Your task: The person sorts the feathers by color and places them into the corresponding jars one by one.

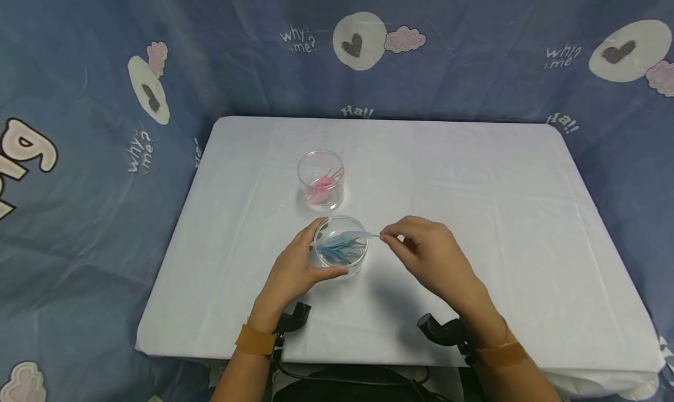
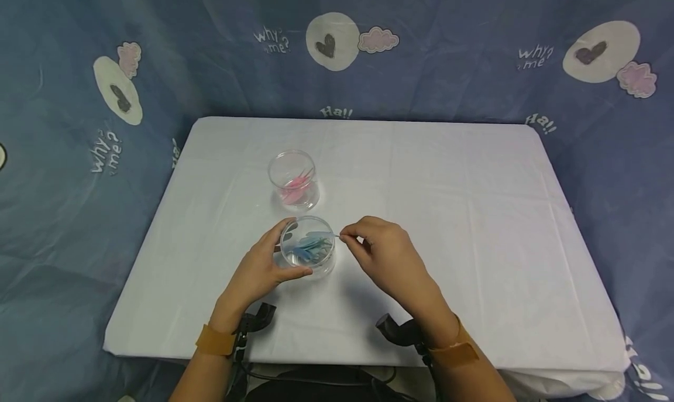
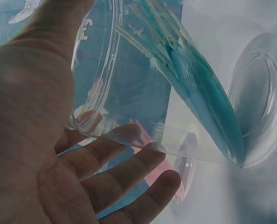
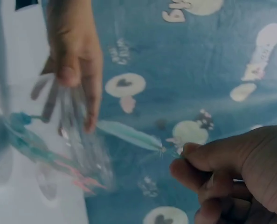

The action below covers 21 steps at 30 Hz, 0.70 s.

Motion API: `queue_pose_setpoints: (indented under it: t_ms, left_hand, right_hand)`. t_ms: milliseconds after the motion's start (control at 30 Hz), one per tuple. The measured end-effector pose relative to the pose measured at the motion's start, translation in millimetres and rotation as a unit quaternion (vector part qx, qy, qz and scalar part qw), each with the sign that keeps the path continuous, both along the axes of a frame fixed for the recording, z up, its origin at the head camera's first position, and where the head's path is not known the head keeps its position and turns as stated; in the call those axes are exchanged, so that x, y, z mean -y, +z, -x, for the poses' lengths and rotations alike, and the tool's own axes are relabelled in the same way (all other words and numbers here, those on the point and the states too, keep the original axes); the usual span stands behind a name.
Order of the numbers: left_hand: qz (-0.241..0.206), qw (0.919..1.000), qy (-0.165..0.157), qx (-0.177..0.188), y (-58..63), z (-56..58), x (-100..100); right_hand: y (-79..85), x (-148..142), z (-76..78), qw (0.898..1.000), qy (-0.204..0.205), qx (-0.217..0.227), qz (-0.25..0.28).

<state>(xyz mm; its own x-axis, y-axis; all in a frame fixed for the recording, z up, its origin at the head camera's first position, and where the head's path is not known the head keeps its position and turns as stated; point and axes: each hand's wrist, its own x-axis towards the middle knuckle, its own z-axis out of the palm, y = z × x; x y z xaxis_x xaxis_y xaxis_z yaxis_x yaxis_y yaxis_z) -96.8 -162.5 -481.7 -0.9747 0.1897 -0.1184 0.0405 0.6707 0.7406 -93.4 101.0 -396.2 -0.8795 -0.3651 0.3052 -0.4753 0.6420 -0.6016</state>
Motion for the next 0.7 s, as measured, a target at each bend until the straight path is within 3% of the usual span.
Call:
queue_pose_setpoints:
  t_ms: [367,700]
  left_hand:
    - [-0.003,0.9999,-0.006,-0.015,-1.2,0.7,1]
    - [-0.002,0.9999,-0.008,-0.015,-0.5,0.4,0]
  right_hand:
    - [-27.3,40,18.5,0.995,0.045,-0.026,-0.090]
    - [-46.4,56,26.8,0.989,0.051,-0.033,-0.133]
